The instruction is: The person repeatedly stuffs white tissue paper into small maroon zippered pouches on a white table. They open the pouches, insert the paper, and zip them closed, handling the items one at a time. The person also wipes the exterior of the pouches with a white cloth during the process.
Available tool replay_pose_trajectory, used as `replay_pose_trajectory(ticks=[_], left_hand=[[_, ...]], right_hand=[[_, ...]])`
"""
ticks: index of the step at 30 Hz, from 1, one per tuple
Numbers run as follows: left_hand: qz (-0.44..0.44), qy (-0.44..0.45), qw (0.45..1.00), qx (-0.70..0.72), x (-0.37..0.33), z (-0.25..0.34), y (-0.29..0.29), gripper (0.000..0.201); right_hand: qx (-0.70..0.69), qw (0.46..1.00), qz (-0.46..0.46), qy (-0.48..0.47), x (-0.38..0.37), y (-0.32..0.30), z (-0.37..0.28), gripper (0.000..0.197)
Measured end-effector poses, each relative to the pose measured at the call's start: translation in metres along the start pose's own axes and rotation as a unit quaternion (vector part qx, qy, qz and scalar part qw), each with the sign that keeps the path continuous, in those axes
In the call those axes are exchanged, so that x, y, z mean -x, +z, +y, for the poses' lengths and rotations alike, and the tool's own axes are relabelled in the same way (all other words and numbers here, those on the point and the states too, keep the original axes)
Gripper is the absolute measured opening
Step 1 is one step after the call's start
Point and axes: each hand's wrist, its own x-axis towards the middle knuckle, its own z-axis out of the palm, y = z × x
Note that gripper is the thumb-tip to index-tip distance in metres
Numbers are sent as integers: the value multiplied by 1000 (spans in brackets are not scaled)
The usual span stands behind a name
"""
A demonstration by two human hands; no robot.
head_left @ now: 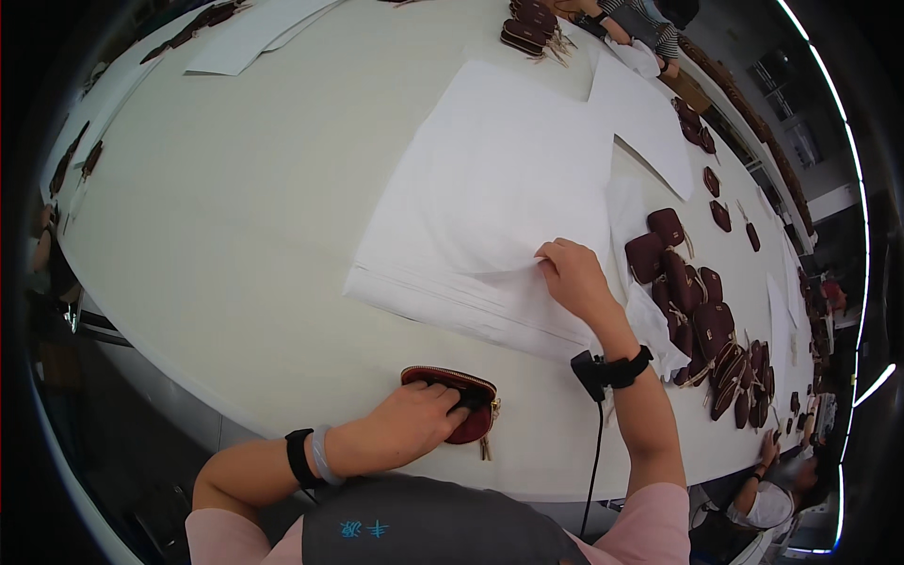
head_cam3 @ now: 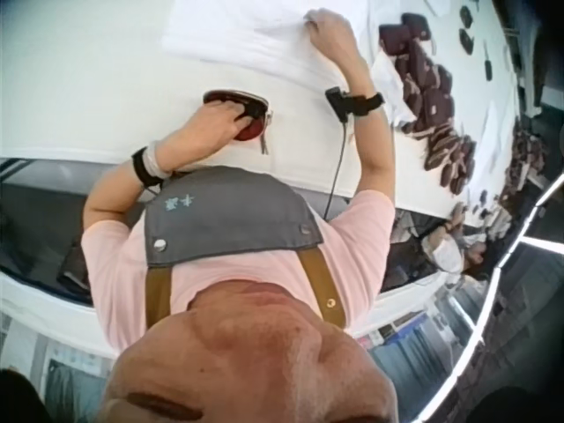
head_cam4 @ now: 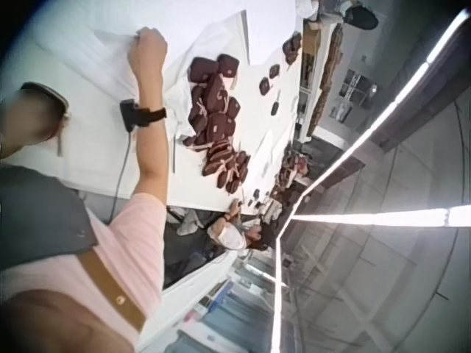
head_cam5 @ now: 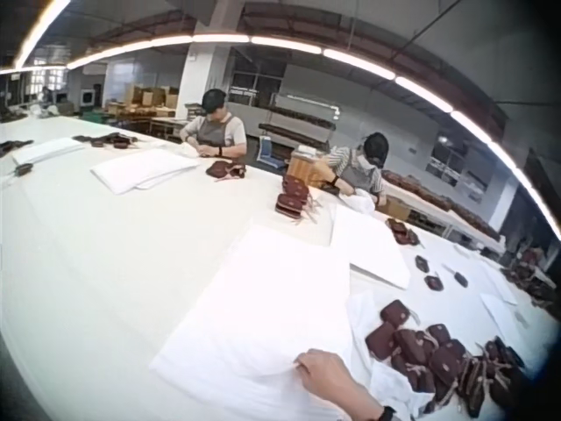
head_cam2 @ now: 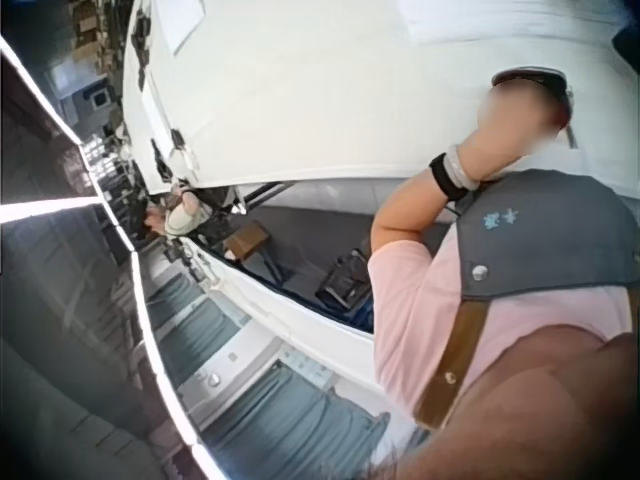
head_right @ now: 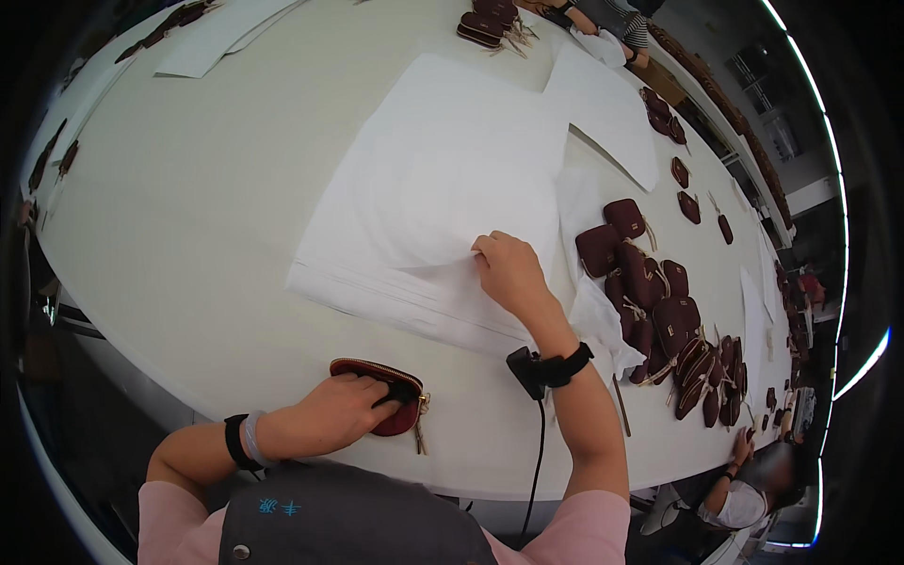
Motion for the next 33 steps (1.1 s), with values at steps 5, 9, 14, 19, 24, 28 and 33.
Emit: replay_pose_trajectory(ticks=[5, 9, 14, 19, 24, 28, 33], left_hand=[[7, 2, 1000, 5, -1, 0, 0, 32], [10, 0, 1000, 13, 1, -2, 2, 32], [12, 7, 1000, 16, 0, -1, 1, 32], [12, 2, 999, 35, 0, 0, 1, 32], [5, -12, 1000, 28, 2, 0, 1, 32], [-11, -10, 1000, 25, 0, 0, 1, 34], [-9, -6, 1000, 27, -5, 0, -3, 34]], right_hand=[[-45, 997, 66, 20, -30, -20, 37, 14], [210, 944, 242, -74, -55, 6, 40, 9], [375, 875, 276, -133, -55, 15, 20, 12], [343, 927, 112, -100, -51, 20, 20, 26], [270, 955, 105, -56, -17, 25, -13, 61], [208, 958, 192, -53, -39, 47, 23, 71], [303, 951, 41, 36, -81, 10, 37, 30]])
